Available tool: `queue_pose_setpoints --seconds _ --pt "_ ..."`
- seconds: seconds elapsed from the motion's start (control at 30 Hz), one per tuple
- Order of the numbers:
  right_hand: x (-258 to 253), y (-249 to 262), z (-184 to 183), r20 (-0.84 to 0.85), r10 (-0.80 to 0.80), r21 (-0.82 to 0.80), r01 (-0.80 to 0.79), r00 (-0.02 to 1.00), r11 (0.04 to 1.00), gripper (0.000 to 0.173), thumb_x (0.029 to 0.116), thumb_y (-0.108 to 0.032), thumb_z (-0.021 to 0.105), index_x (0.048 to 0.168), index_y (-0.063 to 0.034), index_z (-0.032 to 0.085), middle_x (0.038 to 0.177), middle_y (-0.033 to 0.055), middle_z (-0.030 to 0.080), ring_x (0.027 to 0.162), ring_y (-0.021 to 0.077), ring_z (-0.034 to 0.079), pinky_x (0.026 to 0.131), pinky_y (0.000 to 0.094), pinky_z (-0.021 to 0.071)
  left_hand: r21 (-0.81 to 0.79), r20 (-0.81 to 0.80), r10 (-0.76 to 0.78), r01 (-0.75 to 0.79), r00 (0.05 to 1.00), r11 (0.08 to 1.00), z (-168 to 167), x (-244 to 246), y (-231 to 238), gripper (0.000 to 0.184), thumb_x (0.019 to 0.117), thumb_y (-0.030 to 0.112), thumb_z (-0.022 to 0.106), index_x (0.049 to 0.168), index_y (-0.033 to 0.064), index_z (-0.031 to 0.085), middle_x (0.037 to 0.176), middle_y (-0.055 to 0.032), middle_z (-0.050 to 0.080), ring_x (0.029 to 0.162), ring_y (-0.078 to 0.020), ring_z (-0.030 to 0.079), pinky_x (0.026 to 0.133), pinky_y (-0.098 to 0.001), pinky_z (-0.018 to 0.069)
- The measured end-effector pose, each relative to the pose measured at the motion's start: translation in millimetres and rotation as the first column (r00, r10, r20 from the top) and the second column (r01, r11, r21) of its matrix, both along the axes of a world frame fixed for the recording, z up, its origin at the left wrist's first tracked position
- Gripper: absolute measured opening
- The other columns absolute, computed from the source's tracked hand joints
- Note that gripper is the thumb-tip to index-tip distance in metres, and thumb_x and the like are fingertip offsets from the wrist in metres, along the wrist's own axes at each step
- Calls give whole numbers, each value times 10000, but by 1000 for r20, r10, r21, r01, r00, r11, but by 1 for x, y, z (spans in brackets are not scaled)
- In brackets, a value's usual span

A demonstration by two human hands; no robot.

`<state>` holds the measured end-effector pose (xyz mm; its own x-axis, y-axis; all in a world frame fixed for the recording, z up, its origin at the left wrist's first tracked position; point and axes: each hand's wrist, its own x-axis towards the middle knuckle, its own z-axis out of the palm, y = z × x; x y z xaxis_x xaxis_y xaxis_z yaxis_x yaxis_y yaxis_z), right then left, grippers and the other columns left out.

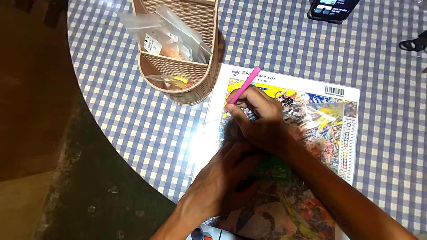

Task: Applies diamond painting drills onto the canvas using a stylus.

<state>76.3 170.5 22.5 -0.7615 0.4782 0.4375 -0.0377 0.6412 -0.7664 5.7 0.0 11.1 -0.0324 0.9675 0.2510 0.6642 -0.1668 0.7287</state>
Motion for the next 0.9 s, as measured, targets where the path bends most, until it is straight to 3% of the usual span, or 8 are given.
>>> queue_pose_setpoints --seconds 0.3,0.43,0.5,0.73,0.8,0.9 --pt "0 -2 2 16 -17 79 15 1000 997 132 987 -79 647 1028 36 695 947 89 659 845 77 664 744 189 575 2 -5 3 -3 1000 1000 -1 0 0 432 932 347 709 1294 111 702 1230 -90 670 1161 -165 602 1004 -264 488" --pt "0 3 -1 12 -18 -139 20 1000 990 126 987 -77 657 1084 4 664 1006 68 693 890 92 702 786 240 619 -9 -3 -1 1 1000 1000 1 0 0 444 931 351 714 1306 115 697 1248 -88 667 1174 -161 601 1008 -263 491" --pt "0 7 -1 -49 -22 -273 8 999 962 116 990 -46 642 1093 6 636 976 73 700 858 123 713 757 268 631 -8 -3 -1 1 1000 1000 1 0 1 448 925 350 721 1306 115 695 1243 -86 665 1171 -158 600 1008 -258 491" --pt "-1 19 12 -259 -84 -511 -63 962 858 64 1011 15 578 1073 33 578 913 92 721 811 187 761 758 350 673 -26 1 -2 3 1000 1000 1 -1 0 462 920 353 707 1316 115 691 1232 -97 660 1129 -134 599 955 -222 496" --pt "5 23 20 -294 -115 -553 -71 949 830 61 1016 15 571 1077 24 572 909 83 720 815 194 762 777 374 674 -26 -4 5 -5 1000 1000 0 0 0 467 926 366 694 1325 124 688 1227 -93 658 1116 -126 594 945 -219 488" --pt "27 23 32 -288 -128 -489 -30 949 872 73 1022 10 560 1093 21 566 936 73 713 828 185 757 780 367 674 17 -7 2 -2 1000 1000 -3 0 0 463 935 366 688 1327 120 682 1229 -95 651 1118 -135 583 942 -231 481"
